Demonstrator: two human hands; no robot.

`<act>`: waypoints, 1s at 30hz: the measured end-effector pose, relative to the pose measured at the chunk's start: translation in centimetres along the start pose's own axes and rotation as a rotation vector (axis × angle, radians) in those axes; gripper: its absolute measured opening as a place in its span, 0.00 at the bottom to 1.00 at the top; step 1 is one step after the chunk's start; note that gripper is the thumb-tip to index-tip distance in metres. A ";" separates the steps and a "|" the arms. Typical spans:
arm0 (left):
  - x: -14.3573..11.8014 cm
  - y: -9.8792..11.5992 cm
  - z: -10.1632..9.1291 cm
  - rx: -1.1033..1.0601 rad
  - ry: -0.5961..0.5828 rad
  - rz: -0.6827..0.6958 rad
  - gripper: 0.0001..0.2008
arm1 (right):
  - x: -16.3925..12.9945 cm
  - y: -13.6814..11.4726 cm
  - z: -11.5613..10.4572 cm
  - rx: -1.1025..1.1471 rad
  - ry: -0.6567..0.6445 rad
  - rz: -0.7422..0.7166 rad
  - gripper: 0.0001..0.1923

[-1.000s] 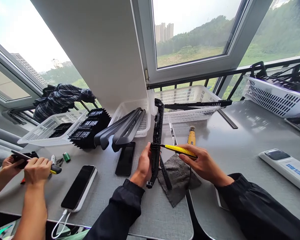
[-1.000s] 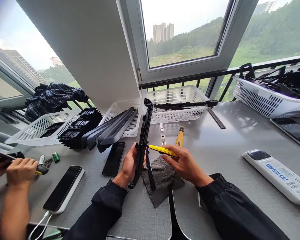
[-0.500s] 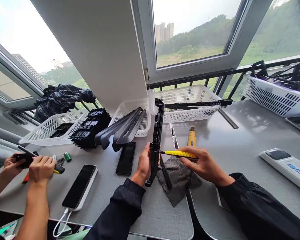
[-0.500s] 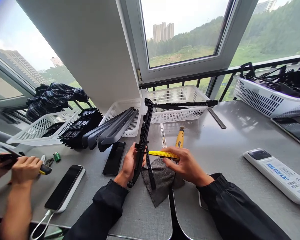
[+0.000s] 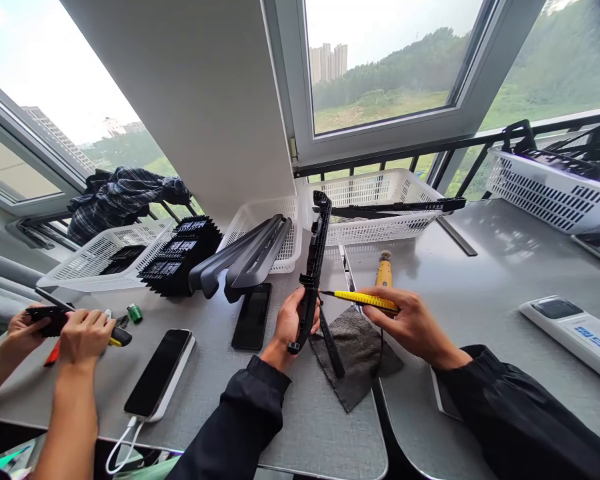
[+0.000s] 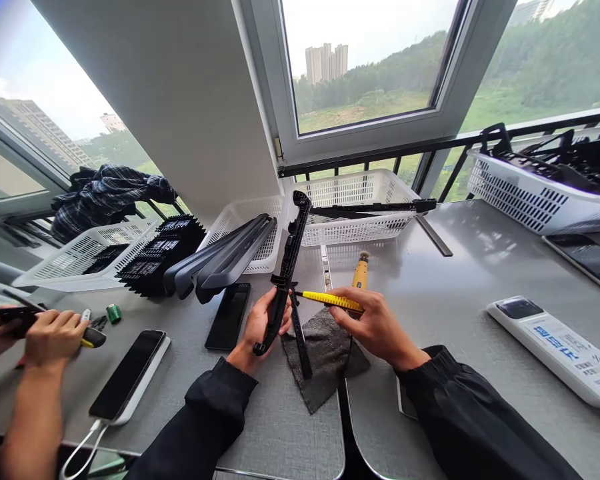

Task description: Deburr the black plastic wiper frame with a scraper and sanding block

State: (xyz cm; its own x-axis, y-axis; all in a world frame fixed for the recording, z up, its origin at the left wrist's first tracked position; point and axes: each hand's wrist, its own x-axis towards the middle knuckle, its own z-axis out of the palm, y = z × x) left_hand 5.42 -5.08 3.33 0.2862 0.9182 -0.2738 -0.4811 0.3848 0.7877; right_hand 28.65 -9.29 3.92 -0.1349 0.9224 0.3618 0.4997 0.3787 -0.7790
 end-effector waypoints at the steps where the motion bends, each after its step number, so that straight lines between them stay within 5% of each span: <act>1: 0.0 0.0 0.0 0.001 -0.002 0.011 0.21 | 0.0 -0.1 -0.1 0.003 -0.027 -0.007 0.10; 8: -0.1 0.5 0.1 -0.033 -0.013 -0.021 0.19 | 0.0 -0.4 -0.3 0.040 -0.017 0.015 0.12; 16: -0.3 0.7 0.3 -0.021 0.034 -0.041 0.19 | 0.1 -1.2 -0.5 0.147 -0.254 0.006 0.13; 30: -0.4 1.0 0.2 -0.031 0.015 -0.037 0.20 | -0.1 -0.8 -0.3 0.063 -0.137 0.045 0.11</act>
State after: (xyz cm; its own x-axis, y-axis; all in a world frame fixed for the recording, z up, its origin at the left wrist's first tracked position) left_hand 5.02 -5.10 4.34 0.2921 0.9046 -0.3104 -0.4957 0.4208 0.7597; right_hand 28.52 -9.67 4.66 -0.2309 0.9387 0.2561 0.4541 0.3367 -0.8249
